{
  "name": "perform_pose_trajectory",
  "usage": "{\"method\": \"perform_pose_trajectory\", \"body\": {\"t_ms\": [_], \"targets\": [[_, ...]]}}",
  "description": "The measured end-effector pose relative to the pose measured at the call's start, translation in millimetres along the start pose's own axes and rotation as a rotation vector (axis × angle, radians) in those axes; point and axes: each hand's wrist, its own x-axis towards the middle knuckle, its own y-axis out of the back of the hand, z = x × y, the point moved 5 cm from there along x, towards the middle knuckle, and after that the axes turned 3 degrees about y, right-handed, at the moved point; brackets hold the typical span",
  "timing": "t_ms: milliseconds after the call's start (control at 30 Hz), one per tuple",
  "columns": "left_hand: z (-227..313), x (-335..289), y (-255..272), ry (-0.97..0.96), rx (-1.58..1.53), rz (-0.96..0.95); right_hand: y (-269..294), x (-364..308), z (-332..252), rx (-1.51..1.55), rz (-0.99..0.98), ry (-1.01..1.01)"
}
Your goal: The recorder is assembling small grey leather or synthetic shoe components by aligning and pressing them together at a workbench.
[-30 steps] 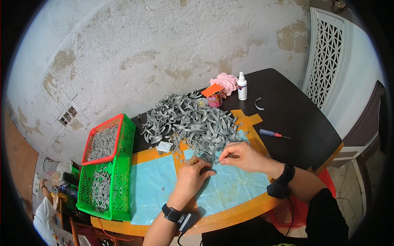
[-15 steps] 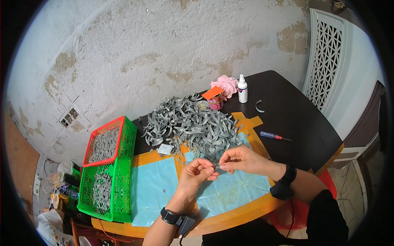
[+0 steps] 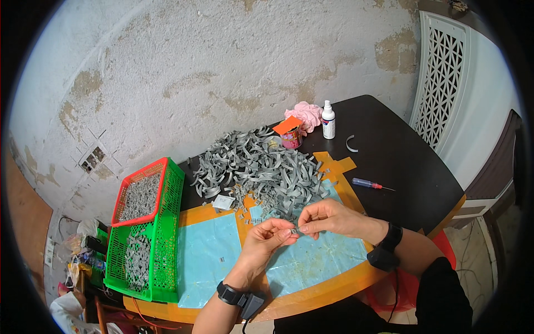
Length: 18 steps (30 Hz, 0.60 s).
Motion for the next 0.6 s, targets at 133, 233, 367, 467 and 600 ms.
{"method": "perform_pose_trajectory", "body": {"t_ms": [133,233,367,467,600], "targets": [[-0.3,-0.9,-1.1,0.014,0.022,-0.006,-0.1,0.0,0.2,-0.035,-0.025,0.000],[2.1,-2.3,-3.2,0.025,0.044,0.034,2.5,-0.1,0.3,-0.110,-0.010,-0.010],[2.3,-1.5,-1.7,0.030,0.081,0.050,4.5,0.3,1.3,-0.148,0.000,0.000],[3.0,-0.5,-2.5,0.019,0.099,0.046,7.7,0.4,3.7,-0.152,0.017,-0.002],[3.5,-1.7,-3.0,0.025,0.120,0.050,8.0,-0.2,4.4,-0.125,0.032,-0.026]]}}
